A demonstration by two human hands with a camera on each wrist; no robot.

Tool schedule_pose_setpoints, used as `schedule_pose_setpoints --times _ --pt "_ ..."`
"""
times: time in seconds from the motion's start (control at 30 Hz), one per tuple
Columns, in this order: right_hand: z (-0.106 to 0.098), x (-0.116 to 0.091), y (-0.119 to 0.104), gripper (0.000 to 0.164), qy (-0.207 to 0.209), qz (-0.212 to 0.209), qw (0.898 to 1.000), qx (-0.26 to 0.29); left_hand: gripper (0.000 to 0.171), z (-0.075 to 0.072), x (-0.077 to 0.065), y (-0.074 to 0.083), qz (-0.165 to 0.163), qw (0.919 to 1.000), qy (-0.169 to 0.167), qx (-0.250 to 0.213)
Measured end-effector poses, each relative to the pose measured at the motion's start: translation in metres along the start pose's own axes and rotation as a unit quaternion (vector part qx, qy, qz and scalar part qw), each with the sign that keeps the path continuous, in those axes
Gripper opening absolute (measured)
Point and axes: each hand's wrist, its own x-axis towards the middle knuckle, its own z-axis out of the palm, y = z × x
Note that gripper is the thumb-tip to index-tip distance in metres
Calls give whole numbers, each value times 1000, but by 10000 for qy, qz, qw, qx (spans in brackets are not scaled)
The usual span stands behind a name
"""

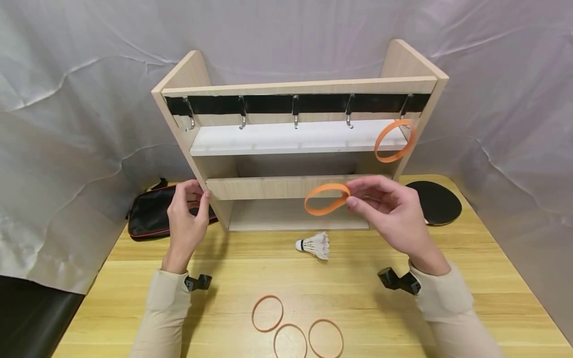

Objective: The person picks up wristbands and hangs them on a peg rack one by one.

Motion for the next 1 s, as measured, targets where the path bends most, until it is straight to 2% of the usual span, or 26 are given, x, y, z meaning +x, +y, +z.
schedule_pose_setpoints --times 0.23,0.37,0.63,1.0 --pt "5 13 -7 33 292 -561 9975 311 30 0 -1 -1 -28 10000 -20 61" --pt "7 18 -12 33 433 -749 9944 603 30 0 -1 -2 -24 10000 -27 83" --pt "5 27 -23 28 875 -892 9881 898 30 0 0 -1 -21 9999 -50 118" --pt "2 39 -31 25 1378 -934 9817 924 30 0 0 0 -54 9999 -45 126"
